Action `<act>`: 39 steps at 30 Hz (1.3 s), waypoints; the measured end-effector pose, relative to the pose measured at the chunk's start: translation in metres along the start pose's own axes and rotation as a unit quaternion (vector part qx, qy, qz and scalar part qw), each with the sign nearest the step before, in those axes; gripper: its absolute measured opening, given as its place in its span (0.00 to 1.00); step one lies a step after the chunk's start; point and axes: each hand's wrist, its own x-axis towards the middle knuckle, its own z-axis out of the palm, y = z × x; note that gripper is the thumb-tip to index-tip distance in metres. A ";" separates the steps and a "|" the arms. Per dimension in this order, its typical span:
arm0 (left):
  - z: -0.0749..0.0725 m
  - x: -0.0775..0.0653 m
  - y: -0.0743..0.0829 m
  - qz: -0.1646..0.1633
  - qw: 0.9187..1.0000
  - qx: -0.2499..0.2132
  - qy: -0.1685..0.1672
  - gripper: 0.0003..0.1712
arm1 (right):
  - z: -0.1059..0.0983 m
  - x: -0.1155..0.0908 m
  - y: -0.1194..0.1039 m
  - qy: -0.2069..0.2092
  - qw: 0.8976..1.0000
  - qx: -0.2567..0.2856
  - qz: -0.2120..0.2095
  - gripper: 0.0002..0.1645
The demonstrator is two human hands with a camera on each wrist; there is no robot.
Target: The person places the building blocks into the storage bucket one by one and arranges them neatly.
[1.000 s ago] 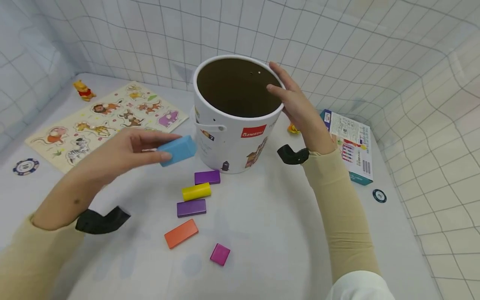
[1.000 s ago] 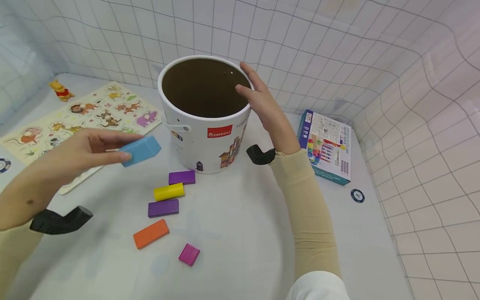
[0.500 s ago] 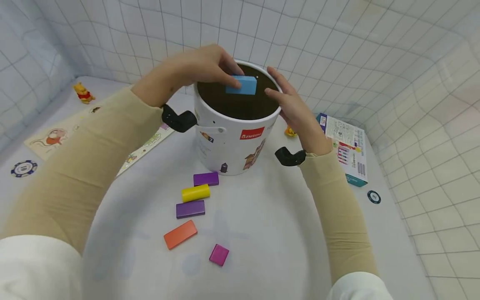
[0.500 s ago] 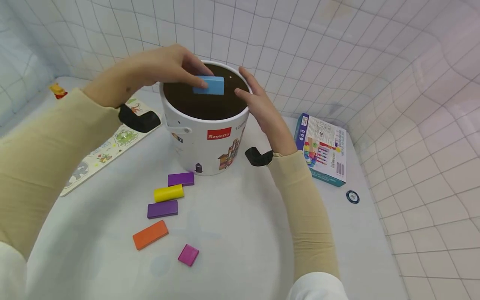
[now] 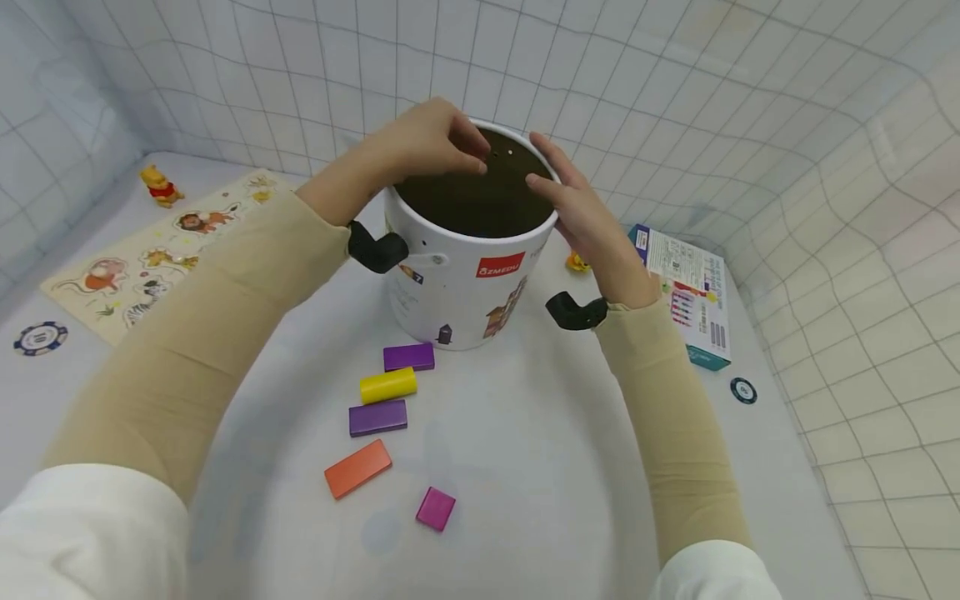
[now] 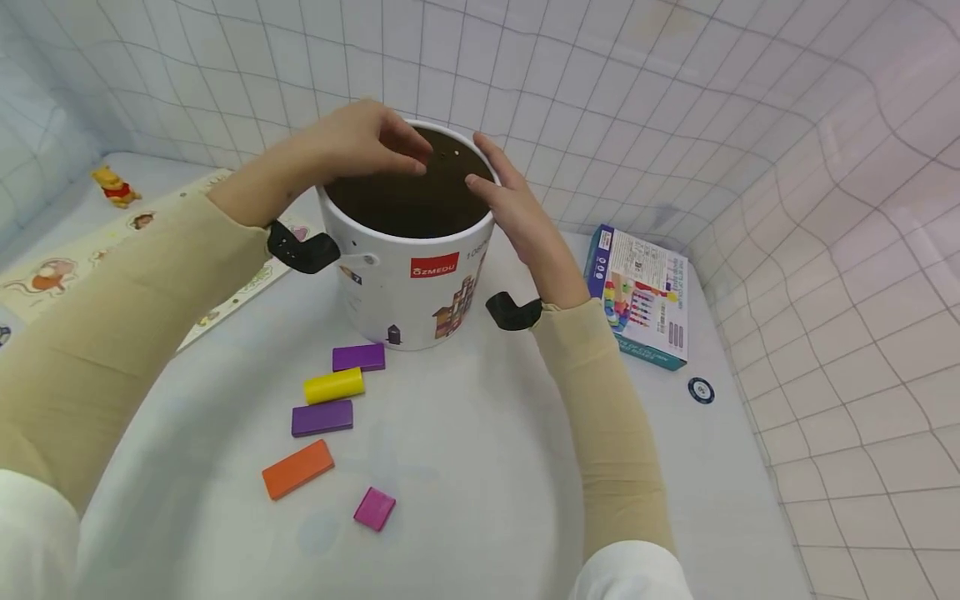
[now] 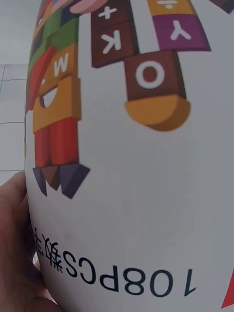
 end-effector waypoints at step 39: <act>0.143 -0.166 -0.141 0.026 0.993 -0.107 -0.046 0.23 | -0.004 -0.006 -0.006 0.016 1.000 -0.003 -0.003 0.32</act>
